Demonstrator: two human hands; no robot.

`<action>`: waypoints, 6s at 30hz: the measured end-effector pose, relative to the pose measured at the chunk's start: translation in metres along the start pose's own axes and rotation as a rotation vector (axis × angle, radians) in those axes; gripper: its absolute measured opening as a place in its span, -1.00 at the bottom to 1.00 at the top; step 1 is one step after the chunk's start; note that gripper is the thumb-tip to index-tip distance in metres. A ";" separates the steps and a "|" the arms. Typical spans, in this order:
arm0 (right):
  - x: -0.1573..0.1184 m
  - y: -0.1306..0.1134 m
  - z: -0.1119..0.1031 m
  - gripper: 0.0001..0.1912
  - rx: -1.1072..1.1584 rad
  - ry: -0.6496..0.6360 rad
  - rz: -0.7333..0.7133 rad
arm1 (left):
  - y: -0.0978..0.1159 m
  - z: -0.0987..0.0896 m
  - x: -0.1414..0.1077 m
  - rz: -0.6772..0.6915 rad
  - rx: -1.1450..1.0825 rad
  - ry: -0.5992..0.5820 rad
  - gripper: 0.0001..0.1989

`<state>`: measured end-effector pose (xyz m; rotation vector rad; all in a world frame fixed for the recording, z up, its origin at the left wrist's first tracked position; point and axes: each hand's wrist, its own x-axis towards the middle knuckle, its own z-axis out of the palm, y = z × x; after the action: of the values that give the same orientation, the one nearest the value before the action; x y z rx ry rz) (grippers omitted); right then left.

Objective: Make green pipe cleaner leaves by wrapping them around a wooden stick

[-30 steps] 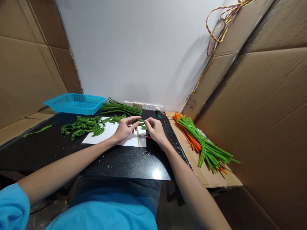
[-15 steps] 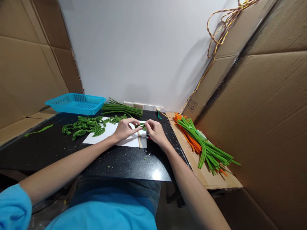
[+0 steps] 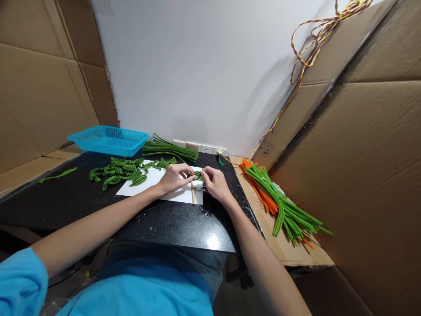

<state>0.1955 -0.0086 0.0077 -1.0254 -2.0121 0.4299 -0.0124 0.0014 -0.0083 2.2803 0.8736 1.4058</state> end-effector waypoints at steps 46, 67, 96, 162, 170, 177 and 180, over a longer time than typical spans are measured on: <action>0.002 0.001 0.003 -0.49 0.439 -0.113 0.184 | 0.003 0.007 -0.008 0.176 0.023 0.071 -0.72; -0.004 0.001 0.002 -0.62 -0.124 0.000 -0.082 | 0.003 0.015 0.001 -0.532 -0.809 -0.093 -0.56; -0.002 0.001 0.004 -0.67 0.171 0.023 0.071 | 0.003 0.015 -0.002 -0.482 -0.713 -0.110 -0.56; -0.002 0.001 0.006 -0.69 -0.082 0.065 -0.042 | 0.007 0.020 0.000 -0.565 -0.752 0.071 -0.55; -0.005 0.003 0.005 -0.75 -0.224 0.104 -0.156 | 0.004 0.022 0.000 -0.624 -0.845 -0.041 -0.53; -0.005 0.007 0.006 -0.75 -0.224 0.085 -0.168 | 0.001 0.021 0.000 -0.664 -0.880 -0.014 -0.60; -0.005 0.007 0.006 -0.73 -0.191 0.105 -0.120 | 0.003 0.020 -0.001 -0.629 -0.866 -0.056 -0.59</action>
<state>0.1955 -0.0078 -0.0028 -1.0126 -2.0355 0.1193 0.0063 -0.0002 -0.0170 1.2437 0.6770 1.1016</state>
